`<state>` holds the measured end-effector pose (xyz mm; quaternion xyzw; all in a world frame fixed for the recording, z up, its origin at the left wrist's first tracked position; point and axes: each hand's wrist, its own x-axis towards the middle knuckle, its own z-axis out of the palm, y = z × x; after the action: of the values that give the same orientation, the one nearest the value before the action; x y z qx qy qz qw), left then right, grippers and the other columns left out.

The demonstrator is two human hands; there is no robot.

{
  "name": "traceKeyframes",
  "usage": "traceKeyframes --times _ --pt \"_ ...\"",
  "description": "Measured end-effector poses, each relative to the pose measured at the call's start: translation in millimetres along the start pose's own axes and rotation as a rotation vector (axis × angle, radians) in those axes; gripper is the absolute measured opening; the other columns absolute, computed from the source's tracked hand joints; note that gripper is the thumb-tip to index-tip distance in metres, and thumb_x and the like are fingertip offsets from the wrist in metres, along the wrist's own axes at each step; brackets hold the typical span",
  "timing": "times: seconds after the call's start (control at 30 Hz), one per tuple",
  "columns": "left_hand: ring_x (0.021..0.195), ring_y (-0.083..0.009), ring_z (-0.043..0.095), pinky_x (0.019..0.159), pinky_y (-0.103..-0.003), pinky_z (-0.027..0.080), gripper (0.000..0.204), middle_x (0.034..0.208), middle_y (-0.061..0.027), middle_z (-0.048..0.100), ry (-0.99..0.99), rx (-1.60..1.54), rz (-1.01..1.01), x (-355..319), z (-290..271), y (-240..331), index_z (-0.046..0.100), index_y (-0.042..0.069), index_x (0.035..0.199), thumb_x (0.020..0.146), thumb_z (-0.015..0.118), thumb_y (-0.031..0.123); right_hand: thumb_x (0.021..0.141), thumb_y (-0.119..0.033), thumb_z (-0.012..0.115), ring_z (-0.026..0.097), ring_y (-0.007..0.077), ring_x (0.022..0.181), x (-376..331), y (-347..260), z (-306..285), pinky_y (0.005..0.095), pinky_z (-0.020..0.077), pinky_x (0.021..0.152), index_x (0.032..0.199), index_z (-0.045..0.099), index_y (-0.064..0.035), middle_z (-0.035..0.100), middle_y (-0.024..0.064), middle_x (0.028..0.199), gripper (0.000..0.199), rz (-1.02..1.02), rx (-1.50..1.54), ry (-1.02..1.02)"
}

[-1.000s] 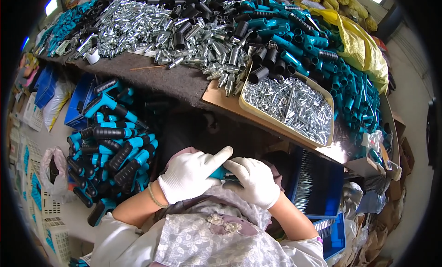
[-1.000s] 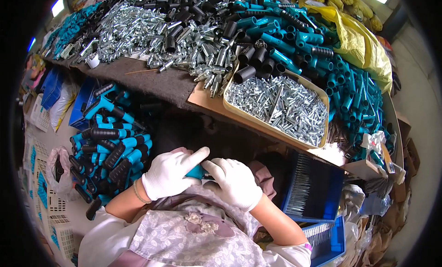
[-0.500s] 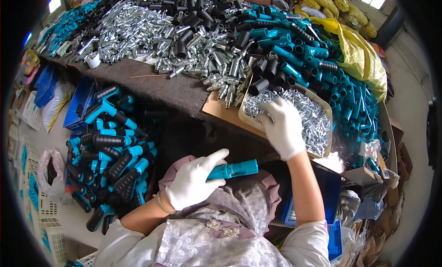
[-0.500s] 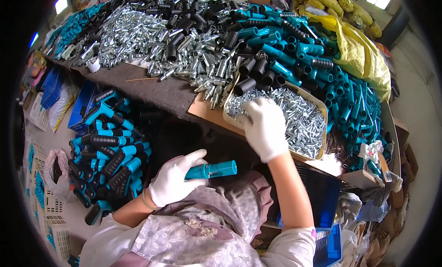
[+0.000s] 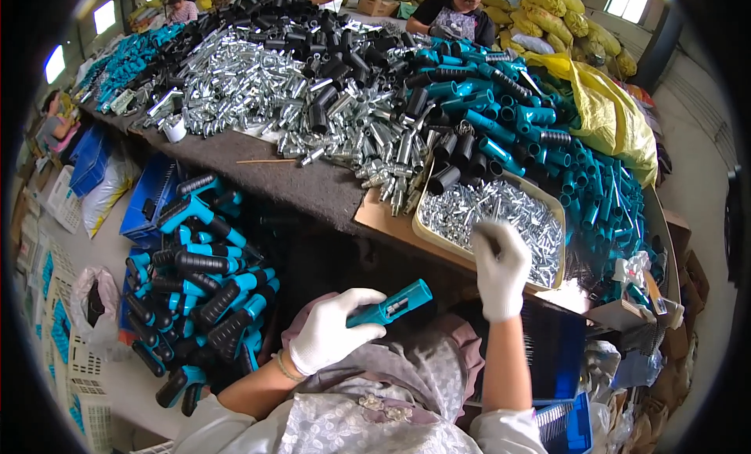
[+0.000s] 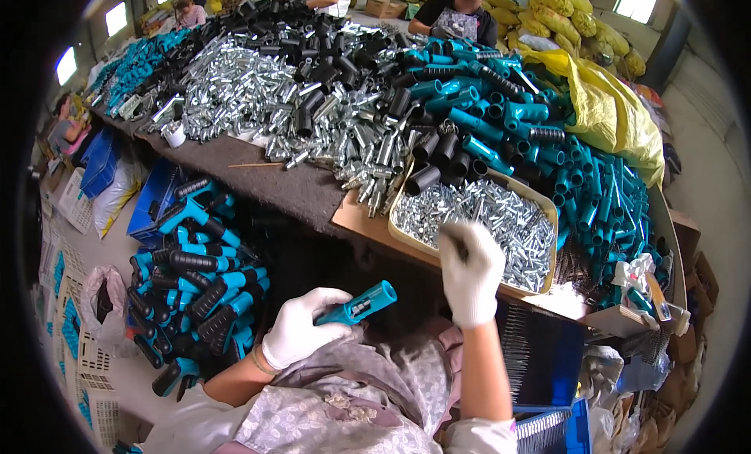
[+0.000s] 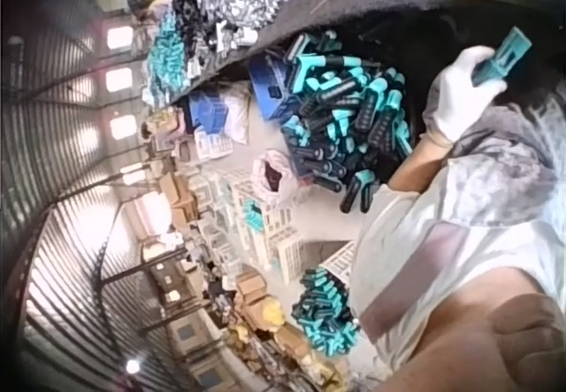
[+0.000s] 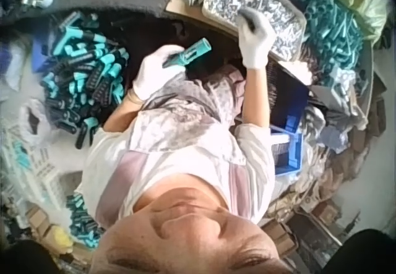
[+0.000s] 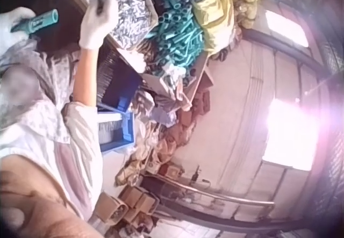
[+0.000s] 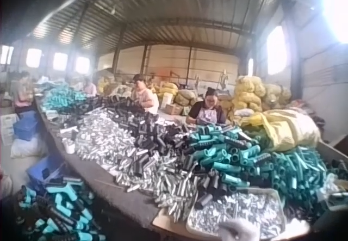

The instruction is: Assembling spring-loaded hand tools by inserting metal shafts into plastic handles.

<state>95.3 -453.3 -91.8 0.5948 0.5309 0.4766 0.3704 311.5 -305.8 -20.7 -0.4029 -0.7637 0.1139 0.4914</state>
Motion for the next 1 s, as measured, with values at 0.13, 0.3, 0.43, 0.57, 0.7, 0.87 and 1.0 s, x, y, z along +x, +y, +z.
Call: traceKeyframes --times 0.13,0.3,0.43,0.57,0.7,0.87,1.0 --pt "0.076 -0.0147 0.067 0.068 -0.027 0.054 0.044 0.092 -0.0077 0.069 -0.048 -0.684 -0.312 2.6 6.5 12.0 0.056 -0.005 0.125 0.087 0.073 0.01 0.081 0.002 0.068 0.06 0.0086 0.079 -66.1 -48.5 -2.2 0.0247 0.0491 0.074 0.087 0.069 0.0019 0.066 0.0019 0.085 0.006 0.531 0.595 -0.19" --pt "0.082 -0.0155 0.066 0.072 -0.027 0.054 0.039 0.102 -0.0102 0.065 -0.034 -0.824 -0.415 3.6 12.2 17.6 0.053 -0.006 0.129 0.095 0.06 0.011 0.087 0.003 0.065 0.064 0.0128 0.072 -93.9 -49.5 29.5 0.0273 0.0541 0.068 0.096 0.065 0.0042 0.068 0.0083 0.089 0.008 0.691 0.92 -0.271" --pt "0.084 -0.0147 0.065 0.076 -0.027 0.054 0.038 0.101 -0.009 0.065 -0.005 -0.808 -0.401 6.1 15.5 23.5 0.053 -0.006 0.129 0.096 0.059 0.009 0.085 0.007 0.066 0.064 0.0131 0.067 -100.8 -50.1 41.7 0.0249 0.0529 0.058 0.092 0.066 0.0047 0.064 0.0078 0.085 0.007 0.633 0.978 -0.155" --pt "0.085 -0.014 0.065 0.075 -0.027 0.054 0.039 0.1 -0.0083 0.065 -0.044 -0.787 -0.422 6.7 20.1 17.9 0.053 -0.006 0.131 0.095 0.059 0.01 0.082 0.01 0.068 0.063 0.0125 0.064 -106.7 -48.2 44.2 0.0242 0.0517 0.055 0.083 0.066 0.0047 0.061 0.0075 0.083 0.005 0.581 0.813 -0.082" --pt "0.087 -0.0145 0.065 0.076 -0.028 0.054 0.04 0.104 -0.0095 0.065 -0.015 -0.799 -0.419 4.1 23.1 14.9 0.054 -0.006 0.13 0.094 0.061 0.01 0.08 0.01 0.069 0.062 0.0125 0.069 -107.3 -45.7 42.5 0.0247 0.0516 0.059 0.081 0.067 0.0039 0.061 0.0068 0.083 0.007 0.48 0.715 -0.127" --pt "0.087 -0.0187 0.065 0.073 -0.031 0.056 0.043 0.106 -0.0122 0.064 -0.004 -0.765 -0.388 7.1 25.3 11.4 0.05 -0.008 0.132 0.093 0.059 0.009 0.084 0.006 0.068 0.062 0.0124 0.06 -102.8 -46.2 39.7 0.0253 0.0527 0.051 0.083 0.065 0.0031 0.062 0.0061 0.08 0.004 0.835 0.993 -0.173" --pt "0.088 -0.014 0.064 0.079 -0.028 0.054 0.041 0.105 -0.0089 0.065 -0.016 -0.805 -0.42 11.2 22.9 18.4 0.052 -0.006 0.131 0.094 0.061 0.008 0.086 0.003 0.067 0.062 0.0126 0.058 -104.2 -41.4 42.1 0.0242 0.0516 0.05 0.084 0.063 0.0025 0.063 0.0074 0.081 0.004 0.811 1.067 -0.124"
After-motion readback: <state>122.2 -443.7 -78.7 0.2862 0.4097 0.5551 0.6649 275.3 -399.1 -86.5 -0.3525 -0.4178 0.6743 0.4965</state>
